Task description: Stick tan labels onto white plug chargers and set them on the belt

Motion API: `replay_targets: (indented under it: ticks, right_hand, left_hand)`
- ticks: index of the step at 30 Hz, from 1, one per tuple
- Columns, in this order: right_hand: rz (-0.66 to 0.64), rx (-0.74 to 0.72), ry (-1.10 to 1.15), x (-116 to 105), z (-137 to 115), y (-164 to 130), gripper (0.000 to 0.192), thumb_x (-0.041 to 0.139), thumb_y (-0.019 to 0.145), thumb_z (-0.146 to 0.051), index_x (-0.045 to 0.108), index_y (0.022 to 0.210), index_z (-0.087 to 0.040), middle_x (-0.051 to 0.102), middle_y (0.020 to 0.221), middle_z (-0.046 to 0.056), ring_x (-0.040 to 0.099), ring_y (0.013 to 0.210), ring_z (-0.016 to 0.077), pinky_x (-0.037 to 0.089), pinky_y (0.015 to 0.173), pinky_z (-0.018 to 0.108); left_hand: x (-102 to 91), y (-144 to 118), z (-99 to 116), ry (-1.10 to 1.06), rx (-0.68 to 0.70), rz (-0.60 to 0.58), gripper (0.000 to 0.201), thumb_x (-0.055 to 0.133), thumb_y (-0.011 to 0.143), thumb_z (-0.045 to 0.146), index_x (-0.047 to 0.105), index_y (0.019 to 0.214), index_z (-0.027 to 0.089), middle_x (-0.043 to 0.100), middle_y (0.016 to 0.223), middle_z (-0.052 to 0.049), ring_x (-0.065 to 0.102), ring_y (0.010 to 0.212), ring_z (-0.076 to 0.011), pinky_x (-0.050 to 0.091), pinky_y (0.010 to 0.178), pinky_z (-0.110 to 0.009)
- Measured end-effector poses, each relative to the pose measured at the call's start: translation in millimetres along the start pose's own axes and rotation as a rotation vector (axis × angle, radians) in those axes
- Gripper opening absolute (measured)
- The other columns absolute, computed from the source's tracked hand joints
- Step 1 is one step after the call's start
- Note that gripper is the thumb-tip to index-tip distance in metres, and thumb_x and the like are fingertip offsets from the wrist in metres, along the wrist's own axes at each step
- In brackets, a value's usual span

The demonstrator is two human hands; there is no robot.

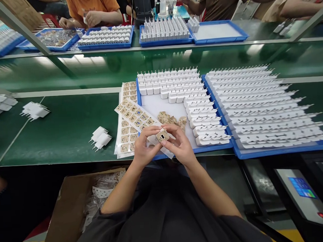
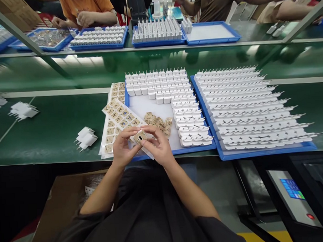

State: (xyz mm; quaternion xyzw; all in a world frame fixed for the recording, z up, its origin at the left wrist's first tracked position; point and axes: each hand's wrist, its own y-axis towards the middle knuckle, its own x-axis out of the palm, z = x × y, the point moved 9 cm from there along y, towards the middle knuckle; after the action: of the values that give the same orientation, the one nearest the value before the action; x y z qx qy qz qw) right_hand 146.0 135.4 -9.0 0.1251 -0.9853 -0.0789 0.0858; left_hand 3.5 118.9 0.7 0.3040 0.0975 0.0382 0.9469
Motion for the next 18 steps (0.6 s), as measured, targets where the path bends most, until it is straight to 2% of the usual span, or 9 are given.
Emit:
replay_targets:
  ticks: [4,10,18]
  right_hand:
    - [0.111,-0.044,0.092,-1.8,-0.6,1.9,0.012,0.067,0.089,-0.028,0.068,0.101,-0.027,0.071,0.115,0.005,0.064,0.118,0.0232,0.051,0.105,0.041]
    - [0.176,-0.054,0.115,0.0,-2.0,3.4,0.009,0.07,0.085,-0.029,0.065,0.092,-0.026,0.07,0.106,0.004,0.065,0.11,0.0221,0.052,0.101,0.039]
    - [0.184,-0.012,0.252,1.0,2.3,2.9,0.007,0.069,0.082,-0.021,0.071,0.086,-0.026,0.071,0.105,0.003,0.065,0.108,0.0209,0.05,0.1,0.037]
  left_hand:
    - [-0.3,1.1,10.2,0.044,0.077,0.012,0.04,0.081,0.08,0.017,0.062,0.114,0.026,0.071,0.115,-0.008,0.068,0.114,-0.0249,0.056,0.1,-0.047]
    - [2.8,1.8,30.8,0.254,0.247,0.018,0.035,0.077,0.083,0.017,0.06,0.112,0.028,0.074,0.112,-0.004,0.069,0.113,-0.0237,0.057,0.096,-0.047]
    - [2.1,1.0,35.6,0.234,0.31,0.032,0.041,0.079,0.081,0.014,0.06,0.115,0.027,0.074,0.112,-0.005,0.069,0.113,-0.0231,0.058,0.096,-0.045]
